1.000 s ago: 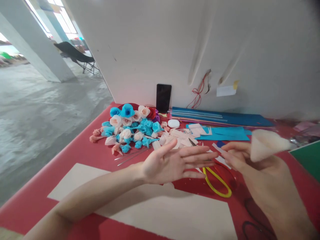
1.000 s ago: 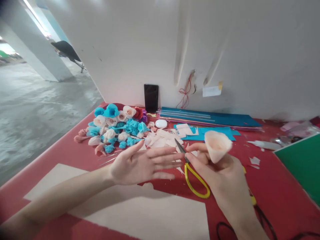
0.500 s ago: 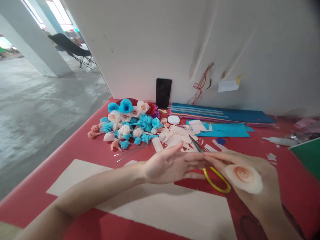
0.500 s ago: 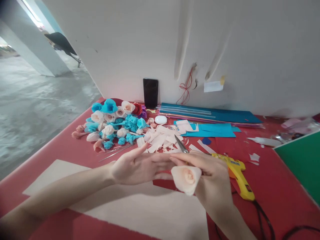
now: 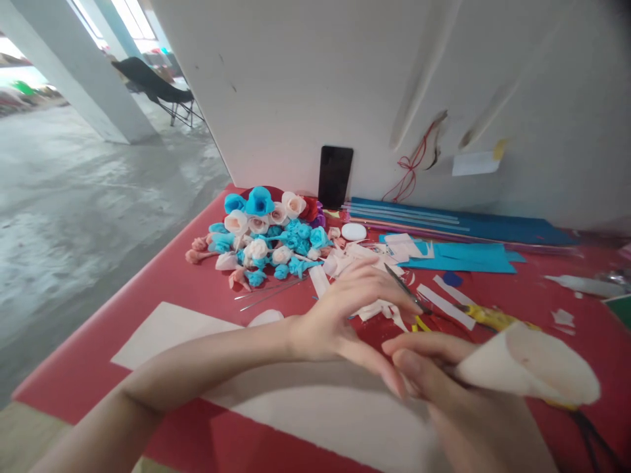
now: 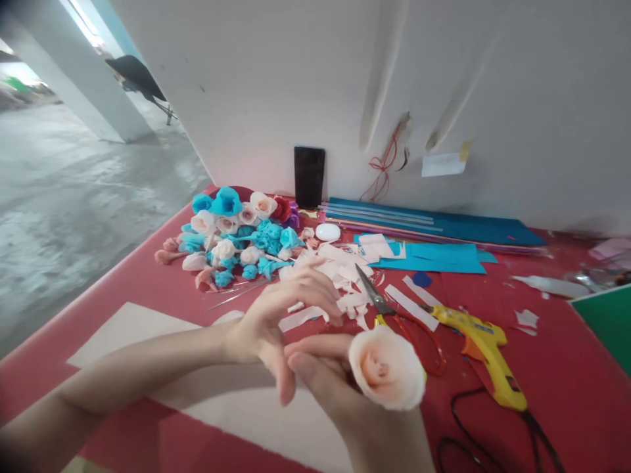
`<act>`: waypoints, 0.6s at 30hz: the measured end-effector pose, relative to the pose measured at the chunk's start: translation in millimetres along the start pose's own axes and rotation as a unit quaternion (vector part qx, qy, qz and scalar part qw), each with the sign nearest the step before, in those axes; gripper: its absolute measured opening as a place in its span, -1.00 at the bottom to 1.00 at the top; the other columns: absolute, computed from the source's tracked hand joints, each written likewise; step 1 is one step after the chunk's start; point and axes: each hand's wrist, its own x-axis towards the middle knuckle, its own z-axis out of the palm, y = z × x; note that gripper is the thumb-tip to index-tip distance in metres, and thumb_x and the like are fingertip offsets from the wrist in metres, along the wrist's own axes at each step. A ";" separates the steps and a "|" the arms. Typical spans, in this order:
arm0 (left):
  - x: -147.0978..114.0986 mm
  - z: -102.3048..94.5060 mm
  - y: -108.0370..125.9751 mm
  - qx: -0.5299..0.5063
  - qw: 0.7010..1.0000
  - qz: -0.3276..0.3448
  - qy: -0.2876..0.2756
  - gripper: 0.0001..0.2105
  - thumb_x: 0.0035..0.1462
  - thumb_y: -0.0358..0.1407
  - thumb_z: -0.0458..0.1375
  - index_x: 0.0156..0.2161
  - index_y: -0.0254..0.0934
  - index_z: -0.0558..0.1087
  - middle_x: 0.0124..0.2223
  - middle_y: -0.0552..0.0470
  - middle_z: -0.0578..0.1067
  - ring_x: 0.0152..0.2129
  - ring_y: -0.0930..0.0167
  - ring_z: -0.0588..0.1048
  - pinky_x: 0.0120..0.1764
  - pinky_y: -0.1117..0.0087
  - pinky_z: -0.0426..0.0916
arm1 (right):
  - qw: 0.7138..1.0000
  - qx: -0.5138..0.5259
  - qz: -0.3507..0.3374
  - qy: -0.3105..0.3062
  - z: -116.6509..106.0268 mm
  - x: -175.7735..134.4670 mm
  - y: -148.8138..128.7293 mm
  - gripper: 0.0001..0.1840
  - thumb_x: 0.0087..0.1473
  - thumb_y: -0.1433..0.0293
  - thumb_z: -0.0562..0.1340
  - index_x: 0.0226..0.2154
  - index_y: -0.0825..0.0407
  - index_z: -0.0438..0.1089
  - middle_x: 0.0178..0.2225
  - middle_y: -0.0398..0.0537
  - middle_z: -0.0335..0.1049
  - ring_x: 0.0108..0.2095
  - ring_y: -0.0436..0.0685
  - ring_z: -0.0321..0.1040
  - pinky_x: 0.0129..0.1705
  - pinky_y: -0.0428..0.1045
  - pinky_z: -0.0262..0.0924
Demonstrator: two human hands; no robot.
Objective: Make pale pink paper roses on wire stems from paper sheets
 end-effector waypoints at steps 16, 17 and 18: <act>16.4 -22.5 38.9 0.347 0.937 0.029 -0.018 -0.59 0.05 -0.12 0.17 -0.75 -0.17 0.31 -0.69 0.17 0.27 -0.62 0.46 0.25 0.14 -0.03 0.06 | 0.992 -0.111 -0.037 -0.053 -13.2 -0.7 1.0 -0.74 0.09 0.10 0.15 -0.33 -0.25 0.54 -0.42 -0.17 0.46 -0.34 0.25 0.44 -0.27 0.12 0.44; 16.1 -21.9 39.9 0.344 0.939 0.020 -0.009 -0.62 0.06 -0.14 0.18 -0.73 -0.16 0.34 -0.67 0.17 0.31 -0.61 0.46 0.28 0.16 -0.03 0.04 | 0.990 -0.121 -0.048 -0.054 -16.6 2.4 3.5 -0.76 0.04 0.10 0.19 -0.35 -0.25 0.55 -0.43 -0.16 0.46 -0.35 0.27 0.45 -0.28 0.12 0.44; 15.8 -21.2 40.4 0.342 0.940 0.022 0.002 -0.66 0.06 -0.16 0.18 -0.69 -0.16 0.39 -0.65 0.17 0.36 -0.59 0.45 0.31 0.18 -0.02 0.01 | 0.988 -0.130 -0.058 -0.052 -20.5 6.1 5.9 -0.79 -0.01 0.11 0.23 -0.37 -0.23 0.56 -0.43 -0.14 0.46 -0.36 0.28 0.44 -0.29 0.13 0.44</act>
